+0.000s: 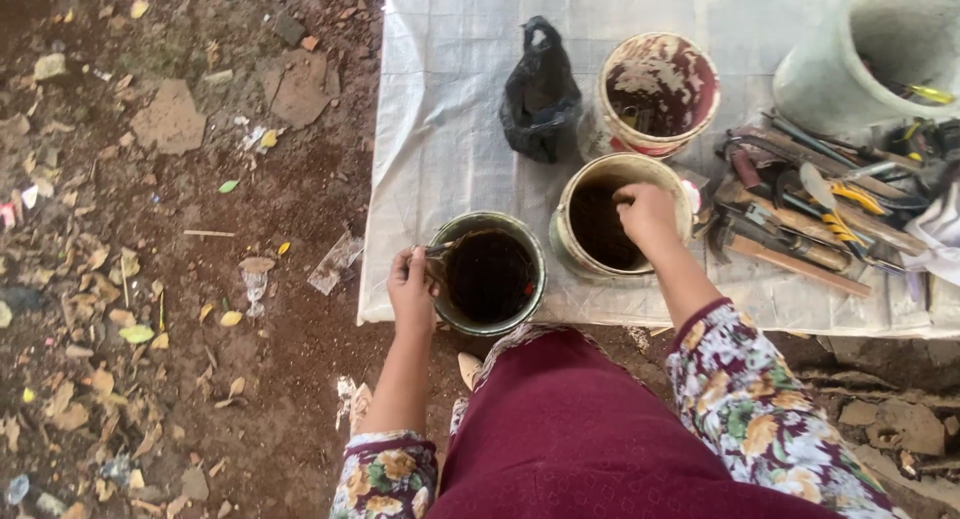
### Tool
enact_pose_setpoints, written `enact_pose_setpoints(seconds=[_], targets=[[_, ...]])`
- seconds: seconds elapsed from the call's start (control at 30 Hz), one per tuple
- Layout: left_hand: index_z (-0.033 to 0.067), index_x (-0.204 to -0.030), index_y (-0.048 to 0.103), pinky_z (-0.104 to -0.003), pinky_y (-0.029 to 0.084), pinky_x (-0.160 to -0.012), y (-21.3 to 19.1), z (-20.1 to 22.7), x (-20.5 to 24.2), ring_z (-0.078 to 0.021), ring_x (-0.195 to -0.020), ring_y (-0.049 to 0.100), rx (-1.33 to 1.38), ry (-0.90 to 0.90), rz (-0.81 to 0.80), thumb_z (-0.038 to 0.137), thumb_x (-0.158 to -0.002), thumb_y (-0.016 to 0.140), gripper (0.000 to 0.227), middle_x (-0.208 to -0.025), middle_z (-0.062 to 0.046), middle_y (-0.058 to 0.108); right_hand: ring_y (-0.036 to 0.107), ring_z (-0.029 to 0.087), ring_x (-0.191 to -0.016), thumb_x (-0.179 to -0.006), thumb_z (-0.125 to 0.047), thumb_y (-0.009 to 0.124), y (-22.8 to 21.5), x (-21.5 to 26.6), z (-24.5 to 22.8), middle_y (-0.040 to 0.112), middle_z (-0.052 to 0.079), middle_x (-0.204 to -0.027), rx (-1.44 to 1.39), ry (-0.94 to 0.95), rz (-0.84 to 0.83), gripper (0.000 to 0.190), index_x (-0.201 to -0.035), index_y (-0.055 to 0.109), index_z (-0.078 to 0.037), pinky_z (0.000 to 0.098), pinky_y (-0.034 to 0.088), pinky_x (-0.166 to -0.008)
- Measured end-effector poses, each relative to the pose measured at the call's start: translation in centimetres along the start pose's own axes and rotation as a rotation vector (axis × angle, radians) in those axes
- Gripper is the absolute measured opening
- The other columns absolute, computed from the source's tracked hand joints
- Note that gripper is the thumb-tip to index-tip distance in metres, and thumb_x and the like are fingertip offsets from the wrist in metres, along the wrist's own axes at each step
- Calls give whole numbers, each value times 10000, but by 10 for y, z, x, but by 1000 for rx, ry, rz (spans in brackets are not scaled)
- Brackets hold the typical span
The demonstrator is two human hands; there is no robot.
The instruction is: Cleaning or sorting small metal or mechanical parts in a container filled with liquid.
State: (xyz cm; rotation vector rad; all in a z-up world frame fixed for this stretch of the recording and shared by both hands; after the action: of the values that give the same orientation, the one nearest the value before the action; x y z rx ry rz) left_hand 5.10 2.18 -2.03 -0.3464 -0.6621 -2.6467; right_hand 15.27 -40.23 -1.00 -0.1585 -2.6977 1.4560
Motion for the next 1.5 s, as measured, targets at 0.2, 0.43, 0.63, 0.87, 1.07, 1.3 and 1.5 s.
enact_pose_setpoints(seconds=[0.2,0.43,0.63,0.87,1.07,1.3,1.5], targets=[[73,-1035,606,-216,359,-460,1,-5,-2,-38,-536,405,17,2,-6,200,-1032,638,131,-688,48,495,724,300,-884,-841,-90,726,-43,57,-201,753,131,-975,-301,-372,-235,176,-1008,778,-77,388,569,-818],[88,-991,578,-220,367,-454,6,-1,0,-49,-523,421,15,9,-38,193,-1027,631,124,-692,43,511,711,353,-979,-840,-95,686,142,77,-221,747,187,-1057,295,-490,-821,193,-1007,780,-67,459,569,-845],[76,-977,576,-221,365,-434,6,-3,-2,-53,-505,434,29,-6,-49,181,-1023,648,135,-690,33,515,699,345,-1091,-982,-165,518,264,75,-169,688,203,-1238,467,-485,-835,305,-1204,689,-44,449,570,-917],[62,-993,604,-216,374,-442,10,0,1,-46,-511,446,27,-51,-73,197,-1025,645,146,-710,26,539,662,342,-1176,-1020,-174,460,254,81,-170,633,205,-1347,424,-486,-825,381,-1373,572,-83,450,546,-965],[61,-1005,604,-217,373,-441,11,1,1,-44,-512,441,18,-55,-76,200,-1022,642,144,-708,32,528,653,341,-1204,-1001,-166,462,271,77,-154,636,196,-1360,386,-441,-835,391,-1364,589,-95,442,535,-996],[54,-1030,605,-217,374,-444,10,0,2,-37,-513,423,31,-46,-88,208,-1028,645,158,-698,40,500,657,339,-1200,-1011,-167,456,268,80,-156,641,197,-1356,413,-437,-888,379,-1348,612,-91,439,531,-1004],[48,-1033,607,-217,374,-440,10,0,0,-45,-509,436,15,-50,-81,209,-1016,646,166,-704,36,518,674,331,-1177,-1011,-156,461,284,84,-147,653,200,-1342,460,-474,-915,371,-1324,643,-77,430,541,-992]])
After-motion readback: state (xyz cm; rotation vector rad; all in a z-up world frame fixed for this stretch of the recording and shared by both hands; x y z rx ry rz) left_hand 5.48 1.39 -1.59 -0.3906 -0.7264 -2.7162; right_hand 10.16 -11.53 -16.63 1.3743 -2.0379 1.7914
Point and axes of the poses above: each hand's wrist, its own x-axis away from the middle knuckle, its own y-axis out of the palm, z = x × y, the point moved 6 cm from there along -x, towards the middle knuckle
